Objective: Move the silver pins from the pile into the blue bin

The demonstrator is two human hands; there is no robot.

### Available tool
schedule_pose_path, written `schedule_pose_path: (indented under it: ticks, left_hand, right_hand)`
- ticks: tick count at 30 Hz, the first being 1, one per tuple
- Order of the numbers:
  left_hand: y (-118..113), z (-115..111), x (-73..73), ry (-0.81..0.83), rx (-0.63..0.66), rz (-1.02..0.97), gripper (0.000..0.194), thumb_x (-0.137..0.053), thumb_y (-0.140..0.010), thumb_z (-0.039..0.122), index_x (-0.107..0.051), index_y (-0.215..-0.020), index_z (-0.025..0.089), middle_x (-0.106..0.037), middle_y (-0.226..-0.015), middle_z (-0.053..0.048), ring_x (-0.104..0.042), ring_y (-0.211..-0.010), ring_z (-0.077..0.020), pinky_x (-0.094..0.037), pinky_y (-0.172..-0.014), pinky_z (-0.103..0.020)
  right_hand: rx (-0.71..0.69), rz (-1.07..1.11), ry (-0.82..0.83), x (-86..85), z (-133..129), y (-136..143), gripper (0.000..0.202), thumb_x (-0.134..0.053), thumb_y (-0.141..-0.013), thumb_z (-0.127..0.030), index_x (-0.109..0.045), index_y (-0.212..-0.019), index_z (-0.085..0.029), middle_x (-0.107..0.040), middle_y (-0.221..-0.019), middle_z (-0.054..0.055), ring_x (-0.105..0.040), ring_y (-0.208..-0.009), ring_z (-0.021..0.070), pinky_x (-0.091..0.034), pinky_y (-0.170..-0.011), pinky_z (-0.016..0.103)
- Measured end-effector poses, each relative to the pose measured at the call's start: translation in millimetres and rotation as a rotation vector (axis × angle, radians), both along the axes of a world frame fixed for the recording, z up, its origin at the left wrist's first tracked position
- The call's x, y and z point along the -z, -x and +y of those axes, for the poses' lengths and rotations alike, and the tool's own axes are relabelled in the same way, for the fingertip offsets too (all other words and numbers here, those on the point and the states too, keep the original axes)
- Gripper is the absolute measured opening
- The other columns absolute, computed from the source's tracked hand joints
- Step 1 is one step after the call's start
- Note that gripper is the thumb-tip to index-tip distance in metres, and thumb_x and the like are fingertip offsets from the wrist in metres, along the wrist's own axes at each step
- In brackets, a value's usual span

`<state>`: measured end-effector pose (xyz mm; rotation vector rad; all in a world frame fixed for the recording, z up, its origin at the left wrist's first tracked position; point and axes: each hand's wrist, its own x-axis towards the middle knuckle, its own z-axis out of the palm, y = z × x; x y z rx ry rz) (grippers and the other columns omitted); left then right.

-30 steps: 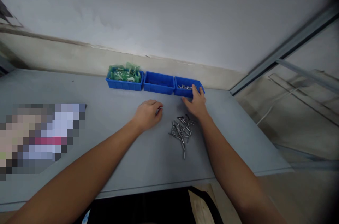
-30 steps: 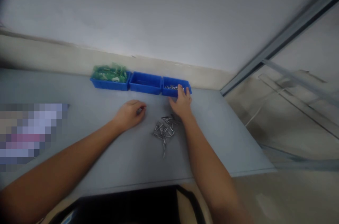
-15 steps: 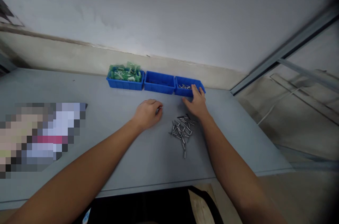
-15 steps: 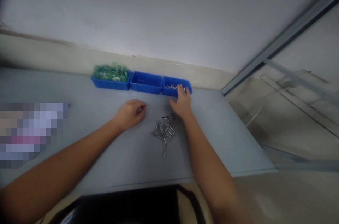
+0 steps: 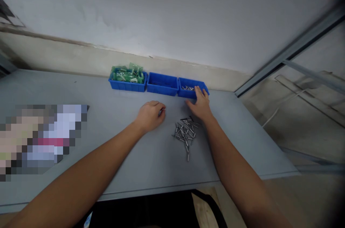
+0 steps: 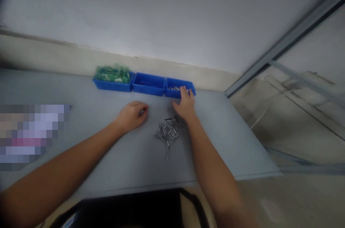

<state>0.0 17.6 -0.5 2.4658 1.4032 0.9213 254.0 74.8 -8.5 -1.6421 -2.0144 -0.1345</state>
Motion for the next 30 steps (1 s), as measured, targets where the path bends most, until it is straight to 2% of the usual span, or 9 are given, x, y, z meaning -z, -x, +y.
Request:
schedule_pose_path:
  ticks: [6, 10, 13, 15, 16, 18, 22, 25, 30]
  left_hand:
    - [-1, 0, -0.3, 0.012, -0.011, 0.003, 0.020, -0.050, -0.082, 0.018, -0.067, -0.092, 0.013, -0.067, -0.087, -0.010, -0.061, -0.081, -0.0219, -0.050, -0.078, -0.036]
    - [0, 0, 0.3, 0.009, -0.004, 0.004, 0.020, -0.050, -0.083, 0.019, -0.067, -0.092, 0.013, -0.067, -0.087, -0.010, -0.061, -0.080, -0.0215, -0.050, -0.078, -0.037]
    - [1, 0, -0.7, 0.007, -0.002, 0.005, 0.020, -0.050, -0.083, 0.019, -0.067, -0.091, 0.013, -0.067, -0.086, -0.010, -0.060, -0.078, -0.0207, -0.050, -0.077, -0.036]
    - [1, -1, -1.4, 0.005, -0.002, 0.007, 0.020, -0.050, -0.083, 0.019, -0.067, -0.092, 0.013, -0.066, -0.086, -0.010, -0.060, -0.078, -0.0204, -0.050, -0.076, -0.036]
    - [2, -1, -1.6, 0.005, -0.003, 0.010, 0.020, -0.050, -0.083, 0.018, -0.066, -0.092, 0.013, -0.066, -0.086, -0.010, -0.060, -0.078, -0.0204, -0.050, -0.076, -0.036]
    - [2, -1, -1.4, 0.006, -0.007, 0.016, 0.020, -0.050, -0.083, 0.018, -0.066, -0.092, 0.014, -0.066, -0.086, -0.010, -0.060, -0.079, -0.0204, -0.050, -0.077, -0.035]
    - [1, 0, -0.3, 0.001, 0.002, 0.016, 0.019, -0.049, -0.083, 0.019, -0.066, -0.092, 0.014, -0.067, -0.086, -0.009, -0.060, -0.079, -0.0205, -0.049, -0.076, -0.035]
    - [1, 0, -0.5, -0.013, -0.003, 0.013, 0.019, -0.050, -0.083, 0.019, -0.066, -0.090, 0.015, -0.067, -0.084, -0.008, -0.060, -0.079, -0.0202, -0.049, -0.075, -0.034]
    - [1, 0, -1.9, 0.000, 0.001, 0.012, 0.019, -0.050, -0.083, 0.019, -0.066, -0.091, 0.015, -0.067, -0.085, -0.009, -0.060, -0.077, -0.0194, -0.049, -0.074, -0.032]
  right_hand:
    - [-0.056, -0.024, -0.024, 2.7, 3, -3, 0.076, -0.055, -0.076, -0.033, -0.032, -0.143, -0.007, -0.042, -0.144, 0.021, -0.031, -0.138, 0.0305, -0.022, -0.113, 0.053]
    - [-0.073, 0.011, -0.070, 0.4, 4, -1, 0.073, -0.057, -0.074, -0.032, -0.037, -0.140, -0.009, -0.044, -0.142, 0.021, -0.034, -0.136, 0.0330, -0.024, -0.109, 0.056]
    - [-0.057, 0.102, -0.149, -11.7, -3, 3, 0.054, -0.057, -0.075, -0.031, -0.054, -0.125, -0.012, -0.057, -0.128, 0.019, -0.046, -0.124, 0.0332, -0.033, -0.103, 0.055]
    - [-0.069, 0.181, -0.137, -25.1, -12, 7, 0.031, -0.055, -0.077, -0.030, -0.066, -0.101, -0.014, -0.067, -0.103, 0.015, -0.059, -0.101, 0.0274, -0.044, -0.091, 0.046]
    - [-0.119, 0.206, -0.056, -32.6, -18, 10, 0.023, -0.053, -0.078, -0.028, -0.067, -0.089, -0.015, -0.069, -0.088, 0.010, -0.062, -0.084, 0.0225, -0.047, -0.080, 0.039]
    - [-0.280, 0.193, 0.167, -46.4, -30, 17, 0.017, -0.054, -0.077, -0.026, -0.067, -0.077, -0.017, -0.067, -0.073, 0.004, -0.059, -0.067, 0.0162, -0.045, -0.066, 0.031]
    - [-0.548, 0.044, 0.595, -59.5, -47, 35, 0.016, -0.056, -0.076, -0.025, -0.071, -0.079, -0.019, -0.068, -0.072, 0.001, -0.057, -0.063, 0.0136, -0.039, -0.059, 0.026]
    - [-0.503, -0.098, 0.692, -55.7, -49, 44, 0.015, -0.058, -0.075, -0.027, -0.070, -0.072, -0.018, -0.066, -0.065, 0.001, -0.053, -0.057, 0.0127, -0.034, -0.054, 0.026]
    - [-0.440, -0.220, 0.717, -46.8, -46, 48, 0.019, -0.057, -0.077, -0.031, -0.066, -0.066, -0.018, -0.062, -0.058, 0.000, -0.046, -0.050, 0.0111, -0.026, -0.049, 0.027]
